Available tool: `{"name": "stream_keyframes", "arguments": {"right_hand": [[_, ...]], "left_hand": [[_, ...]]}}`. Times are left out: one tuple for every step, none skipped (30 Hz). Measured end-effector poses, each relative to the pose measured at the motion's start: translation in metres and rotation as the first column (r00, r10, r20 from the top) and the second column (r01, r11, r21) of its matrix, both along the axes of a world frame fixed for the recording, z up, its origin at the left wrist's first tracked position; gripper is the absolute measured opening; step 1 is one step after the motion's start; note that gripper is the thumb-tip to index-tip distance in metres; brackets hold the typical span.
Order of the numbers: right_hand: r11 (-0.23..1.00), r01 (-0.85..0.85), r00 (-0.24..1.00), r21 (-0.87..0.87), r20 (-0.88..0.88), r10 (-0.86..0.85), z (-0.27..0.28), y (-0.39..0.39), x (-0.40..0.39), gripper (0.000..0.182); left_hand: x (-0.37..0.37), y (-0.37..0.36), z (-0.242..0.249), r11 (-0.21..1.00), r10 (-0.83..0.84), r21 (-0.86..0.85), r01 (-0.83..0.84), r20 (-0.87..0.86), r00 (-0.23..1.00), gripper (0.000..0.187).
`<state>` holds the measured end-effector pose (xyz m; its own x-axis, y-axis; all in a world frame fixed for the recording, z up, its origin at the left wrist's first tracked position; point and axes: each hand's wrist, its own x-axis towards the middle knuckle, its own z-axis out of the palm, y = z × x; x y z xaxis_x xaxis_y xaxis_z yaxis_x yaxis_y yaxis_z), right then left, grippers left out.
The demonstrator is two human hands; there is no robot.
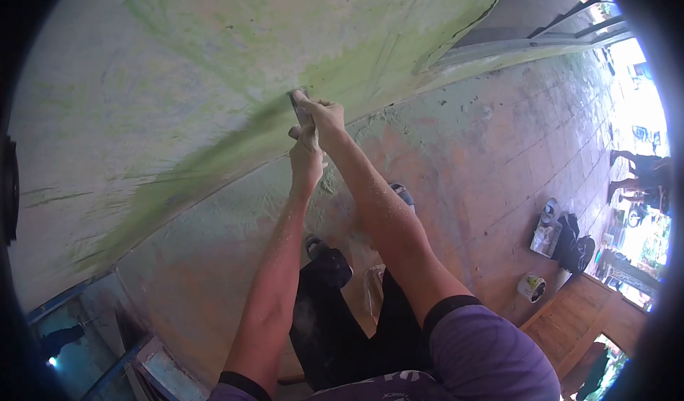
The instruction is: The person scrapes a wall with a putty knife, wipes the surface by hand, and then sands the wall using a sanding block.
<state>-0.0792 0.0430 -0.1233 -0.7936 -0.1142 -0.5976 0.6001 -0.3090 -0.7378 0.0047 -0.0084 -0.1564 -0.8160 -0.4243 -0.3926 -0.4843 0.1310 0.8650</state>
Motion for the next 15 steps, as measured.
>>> {"name": "stream_keyframes", "arguments": {"right_hand": [[0.999,-0.014,1.0,0.04,-0.014,0.015,0.0,0.002,-0.004,0.034],[1.0,-0.027,0.998,-0.002,-0.049,0.027,-0.001,0.005,-0.012,0.036],[0.998,-0.038,0.997,-0.04,-0.072,0.035,0.003,0.008,-0.015,0.037],[0.996,-0.048,0.995,-0.076,-0.086,0.042,0.011,0.014,-0.013,0.039],[0.99,-0.048,0.995,-0.133,-0.093,0.036,0.039,0.015,-0.011,0.039],[0.986,-0.065,0.994,-0.153,-0.102,0.05,0.032,0.018,-0.015,0.039],[0.981,-0.077,0.993,-0.176,-0.103,0.06,0.019,0.022,-0.017,0.039],[0.975,-0.096,0.991,-0.203,-0.111,0.075,0.009,0.024,-0.02,0.039],[0.985,-0.119,0.99,-0.127,-0.086,0.109,-0.019,0.028,-0.023,0.04],[0.99,-0.112,0.991,-0.08,-0.082,0.105,-0.017,0.027,-0.026,0.04],[0.994,-0.102,0.992,-0.03,-0.071,0.1,-0.017,0.028,-0.025,0.04],[0.996,-0.091,0.994,0.019,-0.062,0.092,-0.018,0.027,-0.024,0.04],[0.997,-0.078,0.993,-0.009,-0.091,0.077,-0.005,0.026,-0.024,0.039],[0.994,-0.086,0.988,-0.068,-0.136,0.076,0.006,0.027,-0.024,0.039],[0.987,-0.099,0.981,-0.126,-0.181,0.075,0.023,0.028,-0.025,0.039]], "left_hand": [[-0.002,0.003,0.001,1.0,-0.004,0.01,0.004,0.02,1.0,0.039],[-0.005,0.006,-0.001,1.0,-0.009,0.019,0.008,0.04,0.999,0.039],[-0.005,0.01,0.008,0.999,-0.016,0.031,0.013,0.072,0.997,0.04],[-0.002,0.014,0.013,1.0,-0.011,0.004,0.011,-0.032,0.999,0.04],[-0.008,0.017,0.018,1.0,-0.005,-0.024,0.001,-0.144,0.99,0.04],[-0.016,0.019,0.021,0.998,-0.003,-0.054,-0.012,-0.264,0.965,0.04],[-0.019,0.02,0.019,0.999,0.035,-0.016,-0.04,-0.246,0.969,0.038],[-0.014,0.022,0.011,0.995,-0.001,-0.094,-0.019,-0.204,0.979,0.037],[-0.012,0.023,-0.007,0.985,-0.03,-0.172,0.0,-0.173,0.985,0.036],[-0.013,0.024,-0.008,0.969,-0.059,-0.245,0.023,-0.138,0.989,0.034],[-0.01,0.026,-0.012,0.98,-0.035,-0.198,0.008,-0.137,0.99,0.038],[-0.009,0.025,-0.009,0.988,-0.013,-0.153,-0.008,-0.136,0.991,0.042],[-0.013,0.023,-0.004,0.994,0.006,-0.107,-0.02,-0.132,0.991,0.046],[-0.014,0.021,0.0,0.994,-0.005,-0.109,-0.016,-0.187,0.982,0.047],[-0.018,0.019,0.012,0.994,-0.013,-0.111,-0.015,-0.24,0.971,0.047]]}}
